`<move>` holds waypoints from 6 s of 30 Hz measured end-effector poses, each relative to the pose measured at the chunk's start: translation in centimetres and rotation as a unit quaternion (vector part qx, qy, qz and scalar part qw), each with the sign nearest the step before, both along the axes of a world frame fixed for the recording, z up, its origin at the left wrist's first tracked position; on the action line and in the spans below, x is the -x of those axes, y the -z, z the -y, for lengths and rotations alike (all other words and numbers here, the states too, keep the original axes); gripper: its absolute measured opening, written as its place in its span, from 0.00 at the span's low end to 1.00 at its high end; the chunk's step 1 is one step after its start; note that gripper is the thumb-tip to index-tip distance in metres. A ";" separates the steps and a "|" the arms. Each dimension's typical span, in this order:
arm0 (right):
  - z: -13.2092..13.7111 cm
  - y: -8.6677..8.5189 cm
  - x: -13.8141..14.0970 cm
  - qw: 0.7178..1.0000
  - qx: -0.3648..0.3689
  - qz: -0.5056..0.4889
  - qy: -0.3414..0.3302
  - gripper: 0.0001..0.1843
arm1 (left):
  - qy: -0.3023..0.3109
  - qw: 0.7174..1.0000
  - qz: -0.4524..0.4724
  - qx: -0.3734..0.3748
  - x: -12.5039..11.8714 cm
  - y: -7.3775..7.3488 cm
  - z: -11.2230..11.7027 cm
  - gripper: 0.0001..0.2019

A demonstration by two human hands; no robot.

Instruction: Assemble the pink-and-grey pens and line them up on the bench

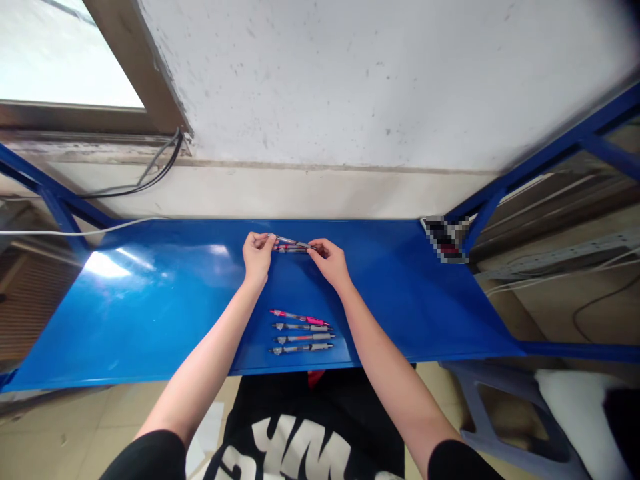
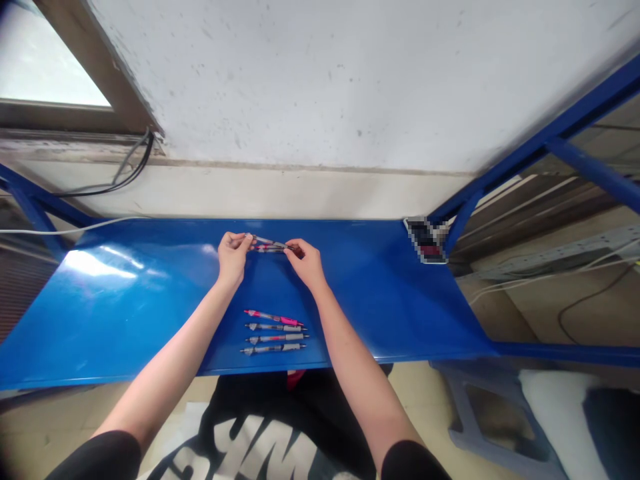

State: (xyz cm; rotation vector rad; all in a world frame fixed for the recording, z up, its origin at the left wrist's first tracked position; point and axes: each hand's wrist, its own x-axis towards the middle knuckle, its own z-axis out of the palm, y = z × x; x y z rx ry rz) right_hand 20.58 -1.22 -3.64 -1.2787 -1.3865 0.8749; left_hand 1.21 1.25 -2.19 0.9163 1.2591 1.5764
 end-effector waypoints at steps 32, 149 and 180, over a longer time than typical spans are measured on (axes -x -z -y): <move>-0.5 -0.4 -3.1 0.997 0.000 0.075 0.008 0.11 | 0.217 0.903 -0.370 -0.026 3.0 -2.2 0.0 0.06; 0.6 -4.2 -2.8 0.999 0.020 0.033 0.031 0.21 | 0.087 0.996 0.026 -0.005 -0.4 1.8 -0.4 0.26; 4.8 -5.2 -1.0 0.957 0.123 0.162 -0.205 0.09 | 0.185 0.928 -0.299 -0.125 1.3 -3.0 1.0 0.11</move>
